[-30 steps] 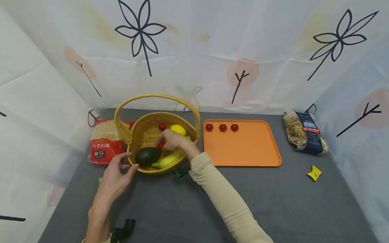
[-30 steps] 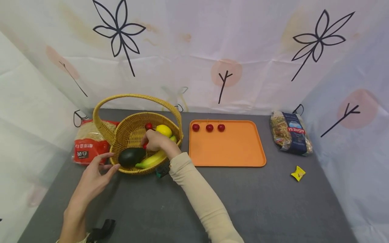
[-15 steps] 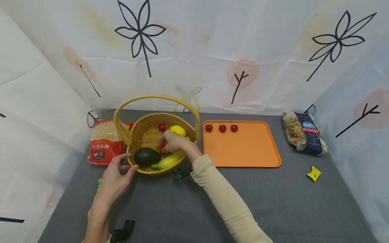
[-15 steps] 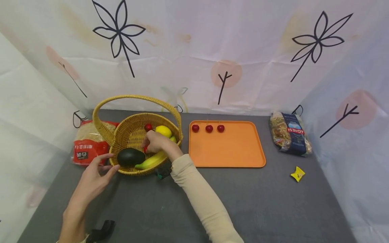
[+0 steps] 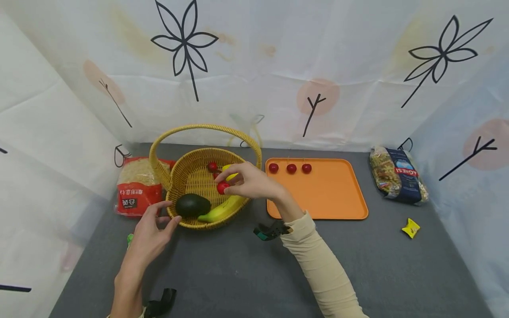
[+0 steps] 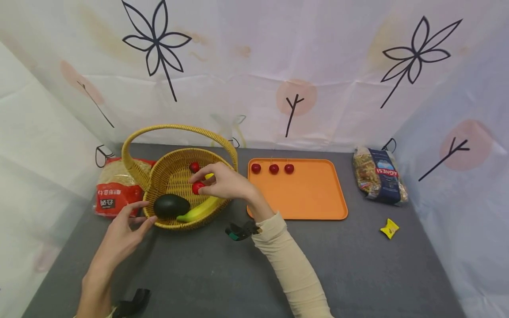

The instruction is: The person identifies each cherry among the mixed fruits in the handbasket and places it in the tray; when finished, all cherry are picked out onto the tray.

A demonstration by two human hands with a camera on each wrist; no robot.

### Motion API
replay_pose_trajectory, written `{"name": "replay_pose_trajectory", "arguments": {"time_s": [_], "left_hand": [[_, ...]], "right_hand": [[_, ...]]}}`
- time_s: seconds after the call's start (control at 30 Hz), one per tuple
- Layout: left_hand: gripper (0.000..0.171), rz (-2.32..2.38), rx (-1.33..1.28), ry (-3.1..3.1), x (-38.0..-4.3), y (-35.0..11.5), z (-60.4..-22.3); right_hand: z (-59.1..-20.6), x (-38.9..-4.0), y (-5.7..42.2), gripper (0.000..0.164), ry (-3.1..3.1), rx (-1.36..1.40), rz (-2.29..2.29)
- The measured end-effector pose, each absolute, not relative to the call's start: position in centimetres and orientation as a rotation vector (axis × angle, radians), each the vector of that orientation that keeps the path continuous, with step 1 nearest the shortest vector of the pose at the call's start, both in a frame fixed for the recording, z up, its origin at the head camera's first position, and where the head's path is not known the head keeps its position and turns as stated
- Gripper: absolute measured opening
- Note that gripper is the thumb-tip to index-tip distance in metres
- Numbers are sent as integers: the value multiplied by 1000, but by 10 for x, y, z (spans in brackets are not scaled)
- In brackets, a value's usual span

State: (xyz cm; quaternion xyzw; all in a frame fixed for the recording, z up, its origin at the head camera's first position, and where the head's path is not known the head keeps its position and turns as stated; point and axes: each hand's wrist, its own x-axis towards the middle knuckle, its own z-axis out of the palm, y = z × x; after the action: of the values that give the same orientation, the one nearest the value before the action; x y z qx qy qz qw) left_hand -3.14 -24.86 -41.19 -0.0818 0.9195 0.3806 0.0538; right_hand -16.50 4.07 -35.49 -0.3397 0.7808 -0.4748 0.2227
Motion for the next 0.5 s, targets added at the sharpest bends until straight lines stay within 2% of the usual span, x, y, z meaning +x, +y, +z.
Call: {"name": "replay_pose_trajectory", "arguments": {"time_s": [0.27, 0.5], "left_hand": [[64, 1145, -257, 2796, -31, -249, -412], [63, 1152, -253, 2809, -30, -248, -412]], "right_hand": [[-336, -140, 102, 33, 2075, -1018, -1541], [-343, -135, 148, 32, 2247, -900, -1622]]}}
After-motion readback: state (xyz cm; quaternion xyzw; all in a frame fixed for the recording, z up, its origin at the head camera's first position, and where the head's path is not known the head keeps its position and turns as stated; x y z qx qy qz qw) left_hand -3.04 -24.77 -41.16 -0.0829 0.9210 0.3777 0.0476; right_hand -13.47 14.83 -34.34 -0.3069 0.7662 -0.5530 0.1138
